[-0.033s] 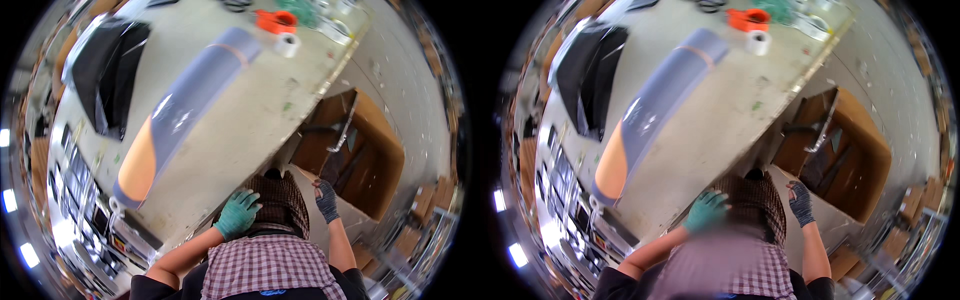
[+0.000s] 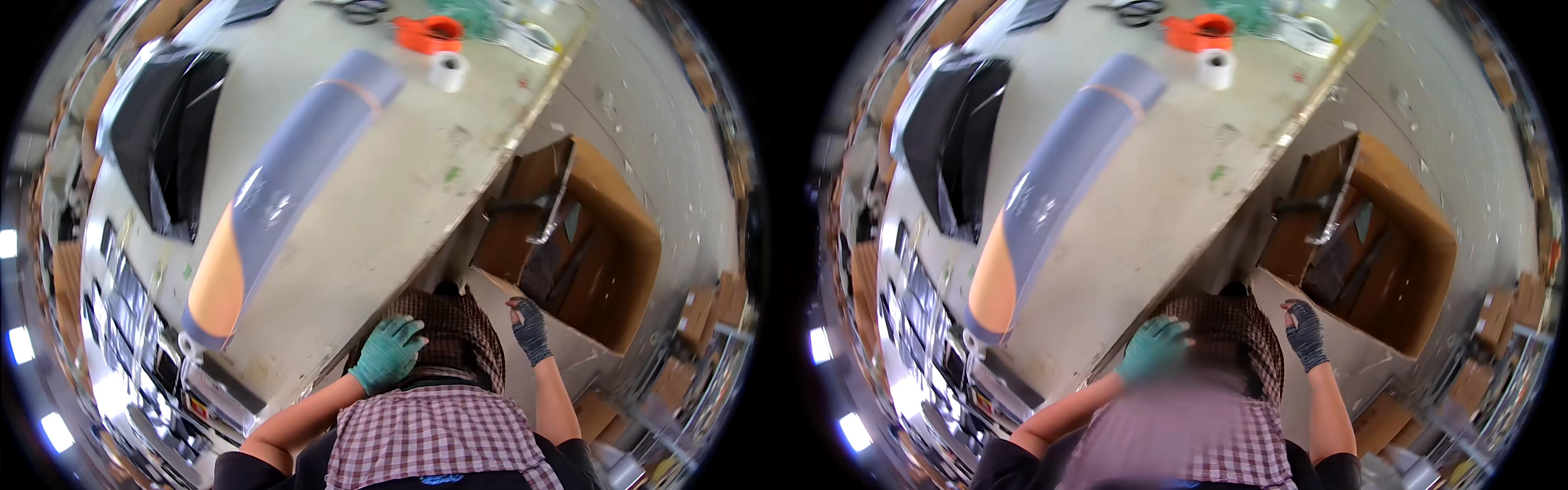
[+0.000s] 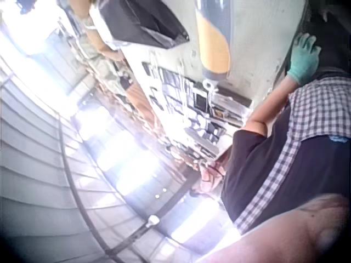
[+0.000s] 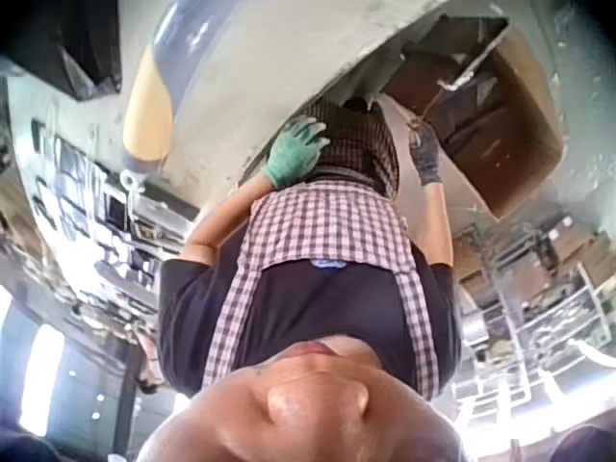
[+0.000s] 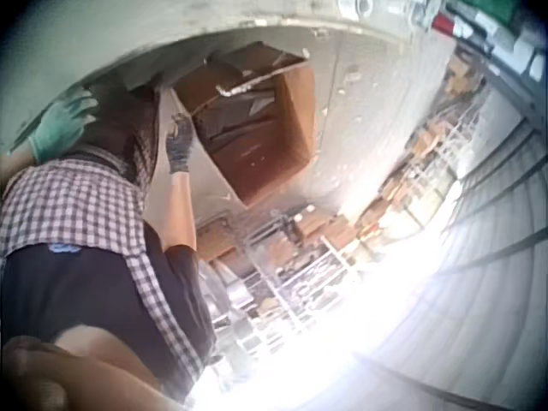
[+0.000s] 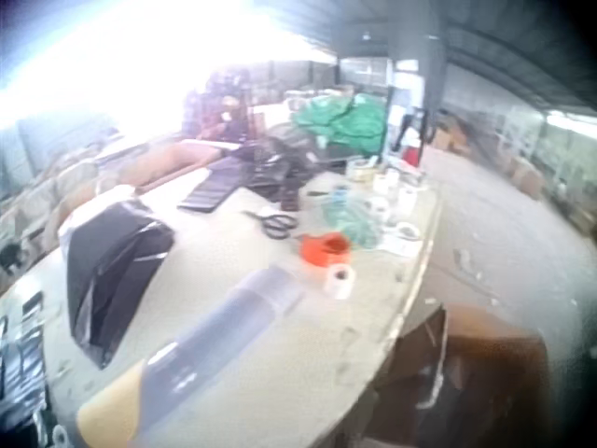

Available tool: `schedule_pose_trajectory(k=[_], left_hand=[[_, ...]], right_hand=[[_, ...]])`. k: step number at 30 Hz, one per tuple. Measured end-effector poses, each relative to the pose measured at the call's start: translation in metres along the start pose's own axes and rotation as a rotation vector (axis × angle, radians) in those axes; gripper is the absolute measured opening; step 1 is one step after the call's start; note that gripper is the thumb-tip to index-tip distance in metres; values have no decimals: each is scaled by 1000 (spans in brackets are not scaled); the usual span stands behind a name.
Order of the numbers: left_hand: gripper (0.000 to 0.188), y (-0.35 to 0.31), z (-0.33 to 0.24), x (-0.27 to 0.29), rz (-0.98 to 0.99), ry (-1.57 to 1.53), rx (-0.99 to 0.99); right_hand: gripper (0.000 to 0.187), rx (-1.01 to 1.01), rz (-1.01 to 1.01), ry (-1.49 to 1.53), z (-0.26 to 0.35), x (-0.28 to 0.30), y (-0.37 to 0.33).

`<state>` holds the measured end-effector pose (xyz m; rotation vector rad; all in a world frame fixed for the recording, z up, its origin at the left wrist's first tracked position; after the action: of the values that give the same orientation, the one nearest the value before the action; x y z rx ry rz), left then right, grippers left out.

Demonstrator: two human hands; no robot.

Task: The person rolls a large black solar panel onto a cylindrical tube using both hands. They secure the rolled panel with a rubber band and then wrap the entire bundle in a clear plastic bag.

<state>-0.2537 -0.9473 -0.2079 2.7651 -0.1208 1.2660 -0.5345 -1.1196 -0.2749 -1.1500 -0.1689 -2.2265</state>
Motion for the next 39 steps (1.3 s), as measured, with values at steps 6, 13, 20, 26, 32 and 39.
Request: schedule_pose_trajectory(k=[6, 13, 20, 26, 32, 39], left_hand=[[19, 64, -17, -89, 245, -171, 104], [26, 143, 25, -211, 213, -384, 489], [23, 180, 0, -251, 275, -443, 682], [14, 202, 98, -262, 212, -132, 646], [21, 244, 290, -285, 56, 242, 694], [57, 359, 428, -310, 14, 836, 593]], right_hand=[[29, -234, 93, 209, -74, -40, -53], [90, -291, -675, -66, -73, 31, 127], [101, -402, -331, 273, -122, 29, 202], [102, -476, -448, 315, -166, 76, 297], [54, -260, -770, 189, -239, 138, 403], [45, -283, -626, -221, -348, 106, 435]])
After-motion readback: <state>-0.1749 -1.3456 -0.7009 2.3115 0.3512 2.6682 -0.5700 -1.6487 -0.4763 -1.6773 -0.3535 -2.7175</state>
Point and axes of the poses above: each hand's wrist, its own y-axis towards the middle knuckle, its own x-axis out of the back of the hand, z = x × y, the point moved 4 cm from there along y, towards the middle knuckle, and after that the axes turned 4 degrees about -y, right-handed, at the moved point
